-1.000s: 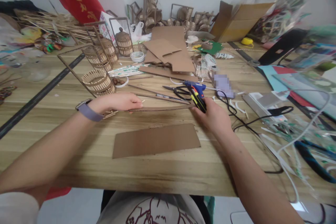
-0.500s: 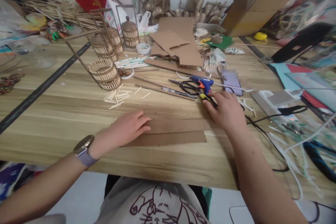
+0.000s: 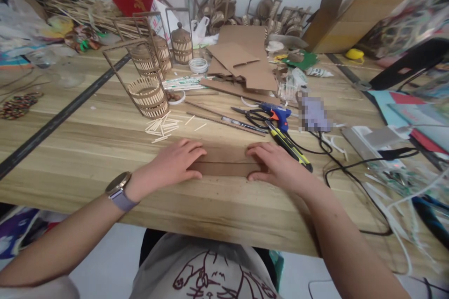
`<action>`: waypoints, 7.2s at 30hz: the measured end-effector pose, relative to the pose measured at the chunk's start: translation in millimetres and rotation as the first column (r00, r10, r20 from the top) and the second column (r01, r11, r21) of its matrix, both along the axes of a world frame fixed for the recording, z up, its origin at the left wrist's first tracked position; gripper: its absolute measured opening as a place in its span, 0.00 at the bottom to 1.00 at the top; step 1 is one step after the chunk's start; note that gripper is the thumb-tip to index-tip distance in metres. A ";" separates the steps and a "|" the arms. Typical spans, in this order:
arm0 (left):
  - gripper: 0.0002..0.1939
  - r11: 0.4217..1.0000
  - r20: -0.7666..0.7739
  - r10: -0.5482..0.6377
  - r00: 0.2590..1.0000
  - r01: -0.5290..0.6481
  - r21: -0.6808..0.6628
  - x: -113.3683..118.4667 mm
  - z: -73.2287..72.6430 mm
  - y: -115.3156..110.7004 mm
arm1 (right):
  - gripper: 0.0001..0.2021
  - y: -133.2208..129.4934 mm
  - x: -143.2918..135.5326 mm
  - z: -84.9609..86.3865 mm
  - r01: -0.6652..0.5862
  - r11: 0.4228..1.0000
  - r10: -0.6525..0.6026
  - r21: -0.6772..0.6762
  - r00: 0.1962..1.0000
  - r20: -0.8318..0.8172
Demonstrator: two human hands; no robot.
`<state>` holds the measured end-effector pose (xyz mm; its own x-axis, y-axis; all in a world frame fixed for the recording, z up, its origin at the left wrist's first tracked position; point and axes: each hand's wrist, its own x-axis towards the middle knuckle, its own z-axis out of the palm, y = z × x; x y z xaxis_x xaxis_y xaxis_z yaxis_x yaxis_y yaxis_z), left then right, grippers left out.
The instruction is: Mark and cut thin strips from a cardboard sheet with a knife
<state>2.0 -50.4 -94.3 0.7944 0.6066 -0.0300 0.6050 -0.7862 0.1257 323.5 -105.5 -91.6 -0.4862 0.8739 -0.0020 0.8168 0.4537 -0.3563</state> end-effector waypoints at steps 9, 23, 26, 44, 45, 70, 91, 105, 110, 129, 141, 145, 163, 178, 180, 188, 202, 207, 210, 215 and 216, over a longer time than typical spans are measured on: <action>0.25 0.977 0.052 -0.102 0.993 0.110 -0.185 20.9 15.2 19.2 | 0.18 -3.4 -0.5 -0.8 -0.016 0.997 0.018 0.073 1.000 -0.022; 0.17 0.960 0.151 -0.171 0.974 0.200 -0.199 1.1 4.8 15.4 | 0.08 -3.4 7.0 -0.3 -0.072 0.992 0.085 0.104 0.988 -0.130; 0.20 0.945 0.078 -0.099 0.992 0.118 -0.304 -4.0 12.5 20.7 | 0.07 -2.8 6.8 -0.4 -0.065 0.993 0.080 0.103 0.986 -0.149; 0.18 0.917 -0.055 0.007 0.998 -0.029 -0.398 -14.5 31.6 30.2 | 0.09 0.0 8.5 -2.6 -0.064 0.993 0.082 0.101 0.978 -0.192; 0.18 0.917 -0.055 0.008 0.998 -0.029 -0.398 -14.5 31.3 30.2 | 0.09 -0.2 8.8 -2.1 -0.065 0.993 0.082 0.094 0.978 -0.193; 0.18 0.906 0.012 -0.006 1.000 0.010 -0.422 -18.5 20.8 37.7 | 0.16 -11.7 29.1 17.1 0.070 0.993 -0.071 -0.091 0.997 -0.009; 0.18 0.906 -0.025 0.001 1.000 -0.011 -0.422 -15.3 27.5 30.6 | 0.14 -10.3 34.5 5.3 0.087 0.993 -0.093 -0.084 0.994 -0.066; 0.18 0.902 -0.006 0.004 1.000 -0.006 -0.432 -16.8 24.5 33.6 | 0.14 -9.4 31.3 15.5 0.062 0.993 -0.067 -0.102 0.997 -0.049; 0.17 0.909 0.005 0.002 1.000 0.000 -0.418 -17.2 24.9 34.5 | 0.14 -10.3 30.9 16.5 0.073 0.991 -0.078 -0.109 0.996 -0.045; 0.21 0.891 -0.054 0.004 0.999 -0.028 -0.453 -23.4 33.1 40.6 | 0.15 -7.6 40.7 -3.5 0.069 0.996 -0.076 -0.058 0.988 -0.131; 0.21 0.903 -0.065 0.004 0.998 -0.032 -0.429 -22.4 34.1 32.2 | 0.16 -8.8 38.9 0.2 0.096 0.991 -0.106 -0.094 0.989 -0.105; 0.18 0.900 -0.086 0.023 0.996 -0.058 -0.432 -21.2 33.8 30.9 | 0.16 -8.8 38.2 0.7 0.102 0.990 -0.112 -0.098 0.988 -0.105; 0.16 0.915 -0.114 0.004 0.993 -0.050 -0.401 -20.4 31.6 29.8 | 0.15 -7.5 33.8 7.9 0.089 0.989 -0.099 -0.118 0.992 -0.082; 0.16 0.901 -0.068 0.029 0.997 -0.056 -0.430 -20.9 28.8 30.0 | 0.15 -8.4 33.3 10.4 0.081 0.989 -0.092 -0.120 0.992 -0.087; 0.16 0.900 -0.080 0.029 0.996 -0.061 -0.433 -20.4 29.6 29.9 | 0.15 -8.1 33.5 10.6 0.078 0.990 -0.087 -0.119 0.993 -0.077; 0.16 0.898 -0.067 0.027 0.997 -0.054 -0.437 -21.4 27.8 31.2 | 0.16 -9.0 33.1 11.0 0.095 0.985 -0.107 -0.142 0.991 -0.077; 0.14 0.917 -0.092 -0.014 0.996 -0.024 -0.398 -18.7 36.1 31.0 | 0.15 -7.8 33.7 8.5 0.087 0.988 -0.101 -0.126 0.990 -0.103; 0.16 0.890 -0.110 0.027 0.994 -0.075 -0.451 -19.8 37.9 30.5 | 0.14 -6.9 37.9 -0.1 0.092 0.991 -0.104 -0.093 0.986 -0.128; 0.16 0.879 -0.102 0.031 0.994 -0.076 -0.471 -21.1 35.8 31.0 | 0.14 -6.2 38.4 0.1 0.087 0.992 -0.099 -0.093 0.987 -0.124; 0.18 0.882 -0.038 -0.005 0.999 -0.013 -0.472 -21.4 32.6 33.3 | 0.14 -5.5 38.9 -0.5 0.081 0.993 -0.092 -0.090 0.988 -0.127; 0.18 0.881 -0.030 -0.010 0.999 -0.006 -0.473 -21.2 32.3 33.5 | 0.14 -5.4 39.1 -0.9 0.083 0.993 -0.094 -0.086 0.987 -0.128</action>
